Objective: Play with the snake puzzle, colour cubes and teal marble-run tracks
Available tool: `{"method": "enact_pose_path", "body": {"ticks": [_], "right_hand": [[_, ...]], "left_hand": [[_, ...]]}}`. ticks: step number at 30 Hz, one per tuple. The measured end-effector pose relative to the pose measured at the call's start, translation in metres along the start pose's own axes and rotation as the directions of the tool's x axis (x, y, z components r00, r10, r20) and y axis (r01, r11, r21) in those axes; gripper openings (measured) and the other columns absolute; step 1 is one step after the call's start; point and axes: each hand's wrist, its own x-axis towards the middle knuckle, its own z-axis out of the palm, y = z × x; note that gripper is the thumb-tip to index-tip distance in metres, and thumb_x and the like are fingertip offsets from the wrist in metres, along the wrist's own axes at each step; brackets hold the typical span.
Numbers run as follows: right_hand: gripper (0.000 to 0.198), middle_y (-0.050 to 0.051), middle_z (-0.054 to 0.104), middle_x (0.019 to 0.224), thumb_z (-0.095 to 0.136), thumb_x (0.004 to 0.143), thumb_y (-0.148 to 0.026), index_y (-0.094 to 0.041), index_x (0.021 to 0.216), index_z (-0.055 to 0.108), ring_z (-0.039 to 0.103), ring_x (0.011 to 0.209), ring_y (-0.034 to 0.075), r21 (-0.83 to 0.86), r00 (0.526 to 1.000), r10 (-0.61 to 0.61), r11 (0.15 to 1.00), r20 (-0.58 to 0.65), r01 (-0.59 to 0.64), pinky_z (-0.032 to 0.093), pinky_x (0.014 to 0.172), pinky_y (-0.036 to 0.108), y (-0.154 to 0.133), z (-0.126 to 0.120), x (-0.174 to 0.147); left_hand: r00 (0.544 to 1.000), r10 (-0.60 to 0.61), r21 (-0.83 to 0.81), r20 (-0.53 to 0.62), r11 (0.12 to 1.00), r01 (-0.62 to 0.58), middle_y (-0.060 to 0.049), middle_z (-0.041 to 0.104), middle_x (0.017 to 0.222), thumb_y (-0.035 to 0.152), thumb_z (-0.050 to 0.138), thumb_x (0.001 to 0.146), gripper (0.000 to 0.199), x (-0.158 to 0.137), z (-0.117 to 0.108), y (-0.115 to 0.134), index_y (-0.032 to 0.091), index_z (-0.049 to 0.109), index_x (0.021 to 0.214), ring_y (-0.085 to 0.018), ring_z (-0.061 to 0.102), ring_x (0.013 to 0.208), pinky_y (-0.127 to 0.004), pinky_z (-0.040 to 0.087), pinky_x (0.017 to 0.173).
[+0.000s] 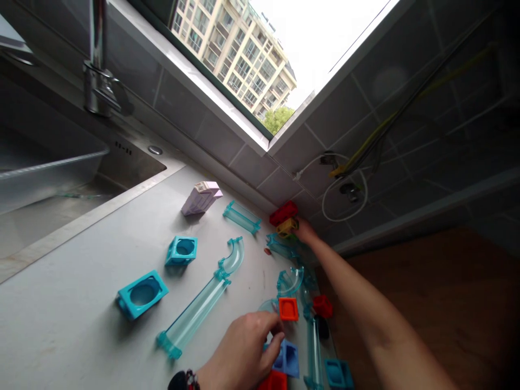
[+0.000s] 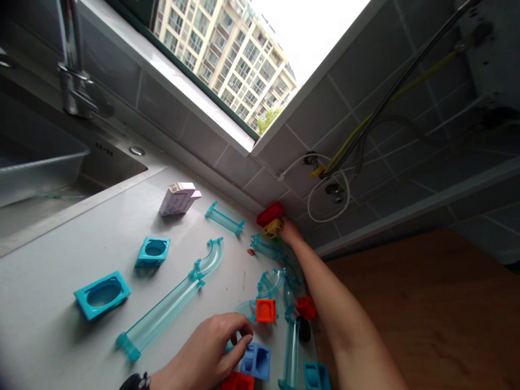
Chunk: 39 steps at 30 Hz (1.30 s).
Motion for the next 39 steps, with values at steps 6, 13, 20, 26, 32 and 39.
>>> {"method": "enact_pose_path", "body": {"ticks": [6, 13, 20, 26, 32, 39], "right_hand": [[0.073, 0.020, 0.056, 0.146, 0.074, 0.087, -0.043, -0.015, 0.148, 0.045, 0.051, 0.140, 0.034, 0.076, 0.980, 0.074, 0.995, -0.185, -0.061, 0.043, 0.114, 0.051, -0.002, -0.009, -0.057], [0.037, 0.014, 0.070, 0.124, 0.069, 0.089, -0.040, -0.021, 0.122, 0.069, 0.065, 0.121, 0.031, 0.146, 0.979, 0.027, 0.989, -0.201, 0.002, 0.049, 0.108, 0.048, 0.005, -0.043, -0.191], [0.016, 0.009, 0.075, 0.108, 0.062, 0.095, -0.035, -0.033, 0.107, 0.072, 0.069, 0.108, 0.032, 0.224, 0.978, 0.046, 0.975, -0.203, 0.000, 0.057, 0.096, 0.050, -0.011, -0.070, -0.343], [0.017, 0.009, 0.074, 0.108, 0.062, 0.096, -0.034, -0.037, 0.111, 0.071, 0.068, 0.109, 0.033, 0.307, 0.981, 0.039, 0.951, -0.191, 0.022, 0.057, 0.097, 0.054, -0.028, -0.068, -0.435], [0.018, 0.009, 0.075, 0.109, 0.061, 0.098, -0.034, -0.030, 0.111, 0.073, 0.068, 0.107, 0.031, 0.345, 0.988, 0.032, 0.938, -0.152, 0.023, 0.055, 0.098, 0.049, -0.018, -0.084, -0.449], [0.018, 0.010, 0.074, 0.107, 0.062, 0.098, -0.028, -0.022, 0.110, 0.074, 0.068, 0.104, 0.027, 0.390, 0.976, -0.129, 0.901, -0.173, 0.188, 0.054, 0.096, 0.042, -0.056, -0.058, -0.458]], "left_hand": [[0.998, 0.063, 0.109, 0.000, 0.992, -0.063, -0.004, 0.075, 0.094, 0.023, 0.053, 0.097, 0.015, -0.001, -0.003, 0.000, 0.023, 0.067, 0.093, -0.020, 0.069, 0.082, -0.028, 0.049, 0.076], [0.993, 0.121, 0.139, -0.006, 0.983, -0.119, -0.004, 0.074, 0.096, 0.026, 0.052, 0.099, 0.016, 0.001, -0.003, -0.004, 0.024, 0.068, 0.098, -0.021, 0.069, 0.089, -0.030, 0.050, 0.080], [0.986, 0.165, 0.252, -0.036, 0.956, -0.150, -0.006, 0.072, 0.097, 0.031, 0.051, 0.101, 0.020, 0.002, 0.002, -0.012, 0.024, 0.070, 0.100, -0.024, 0.067, 0.095, -0.035, 0.051, 0.087], [0.970, 0.245, 0.391, 0.004, 0.892, -0.227, -0.007, 0.073, 0.097, 0.031, 0.049, 0.102, 0.022, 0.003, 0.004, -0.018, 0.024, 0.069, 0.100, -0.024, 0.066, 0.094, -0.035, 0.052, 0.085], [0.959, 0.274, 0.466, 0.065, 0.842, -0.273, -0.006, 0.073, 0.096, 0.027, 0.051, 0.100, 0.021, -0.001, 0.001, -0.014, 0.022, 0.071, 0.099, -0.024, 0.067, 0.094, -0.035, 0.054, 0.084], [0.951, 0.304, 0.591, 0.051, 0.759, -0.274, -0.007, 0.074, 0.099, 0.023, 0.046, 0.103, 0.021, -0.007, 0.003, -0.007, 0.019, 0.067, 0.103, -0.022, 0.069, 0.091, -0.035, 0.057, 0.083]]}}
